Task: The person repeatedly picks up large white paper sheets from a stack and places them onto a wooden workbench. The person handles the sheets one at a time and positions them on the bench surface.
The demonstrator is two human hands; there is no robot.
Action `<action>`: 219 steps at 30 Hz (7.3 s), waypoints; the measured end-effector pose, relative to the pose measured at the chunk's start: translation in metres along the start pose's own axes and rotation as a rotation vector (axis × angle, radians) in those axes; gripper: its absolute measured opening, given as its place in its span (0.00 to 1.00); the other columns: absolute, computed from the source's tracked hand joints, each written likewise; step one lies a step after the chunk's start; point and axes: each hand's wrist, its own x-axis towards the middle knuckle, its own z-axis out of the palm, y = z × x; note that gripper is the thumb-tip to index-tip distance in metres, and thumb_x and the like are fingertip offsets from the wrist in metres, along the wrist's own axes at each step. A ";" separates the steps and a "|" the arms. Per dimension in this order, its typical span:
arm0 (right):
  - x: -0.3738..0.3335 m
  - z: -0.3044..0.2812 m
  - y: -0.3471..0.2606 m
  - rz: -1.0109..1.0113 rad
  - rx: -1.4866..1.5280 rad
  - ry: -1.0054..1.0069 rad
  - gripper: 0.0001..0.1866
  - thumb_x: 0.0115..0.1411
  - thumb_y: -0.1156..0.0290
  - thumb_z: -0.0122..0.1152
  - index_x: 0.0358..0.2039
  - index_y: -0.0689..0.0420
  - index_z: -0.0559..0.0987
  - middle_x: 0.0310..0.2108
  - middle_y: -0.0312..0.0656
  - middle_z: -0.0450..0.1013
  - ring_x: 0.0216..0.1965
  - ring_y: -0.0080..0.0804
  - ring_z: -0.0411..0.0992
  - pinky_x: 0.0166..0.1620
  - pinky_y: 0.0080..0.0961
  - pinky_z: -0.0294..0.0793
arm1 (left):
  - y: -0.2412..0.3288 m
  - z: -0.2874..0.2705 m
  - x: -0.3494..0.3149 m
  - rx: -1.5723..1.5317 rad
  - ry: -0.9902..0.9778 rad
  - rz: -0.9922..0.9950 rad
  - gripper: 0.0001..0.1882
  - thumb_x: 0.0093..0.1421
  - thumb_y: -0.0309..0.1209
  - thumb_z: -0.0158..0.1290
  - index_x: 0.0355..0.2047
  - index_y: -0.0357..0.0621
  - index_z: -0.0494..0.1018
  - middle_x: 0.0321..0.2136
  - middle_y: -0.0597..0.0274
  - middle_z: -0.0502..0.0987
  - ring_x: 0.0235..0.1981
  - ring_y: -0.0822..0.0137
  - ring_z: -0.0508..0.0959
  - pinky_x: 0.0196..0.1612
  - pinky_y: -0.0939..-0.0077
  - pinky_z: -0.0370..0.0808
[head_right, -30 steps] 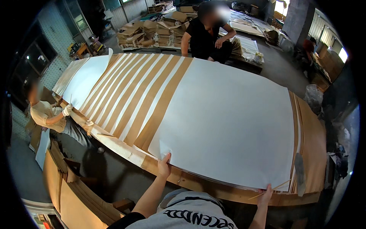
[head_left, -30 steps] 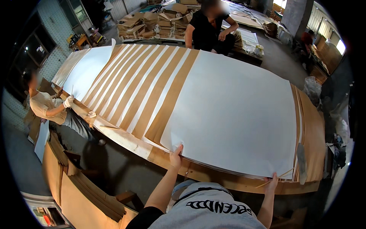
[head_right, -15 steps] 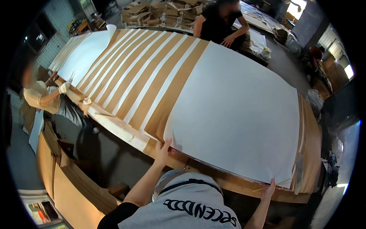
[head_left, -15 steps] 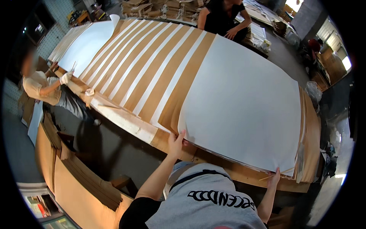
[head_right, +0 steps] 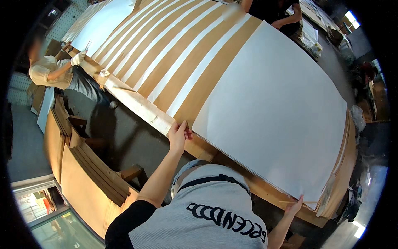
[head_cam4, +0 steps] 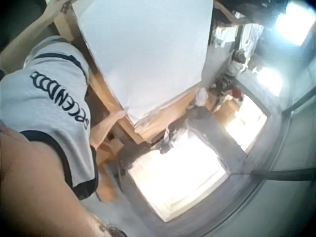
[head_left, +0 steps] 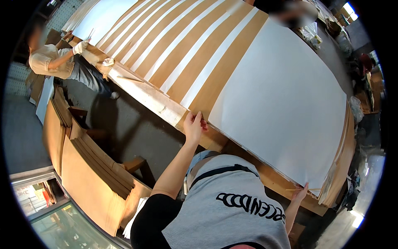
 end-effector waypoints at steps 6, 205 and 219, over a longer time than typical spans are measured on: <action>0.004 -0.005 0.007 -0.058 0.011 -0.074 0.21 0.57 0.59 0.48 0.46 0.60 0.66 0.42 0.39 0.65 0.43 0.30 0.63 0.47 0.27 0.60 | 0.001 0.002 0.000 -0.032 0.029 -0.006 0.11 0.58 0.33 0.45 0.24 0.40 0.60 0.16 0.58 0.69 0.13 0.69 0.70 0.14 0.77 0.71; -0.030 -0.997 0.057 0.906 0.163 1.769 0.16 0.58 0.57 0.43 0.39 0.50 0.75 0.26 0.47 0.72 0.30 0.41 0.71 0.31 0.38 0.67 | -1.007 0.665 -1.093 2.465 -2.883 -0.410 0.09 0.56 0.26 0.46 0.38 0.40 0.70 0.30 0.62 0.74 0.30 0.72 0.74 0.32 0.81 0.71; -0.038 -1.018 0.041 1.036 0.182 1.790 0.15 0.54 0.74 0.42 0.39 0.47 0.74 0.28 0.46 0.72 0.30 0.43 0.71 0.32 0.36 0.71 | -1.074 0.611 -1.205 2.477 -3.012 -0.464 0.10 0.58 0.33 0.46 0.35 0.38 0.69 0.27 0.62 0.74 0.26 0.73 0.73 0.29 0.80 0.71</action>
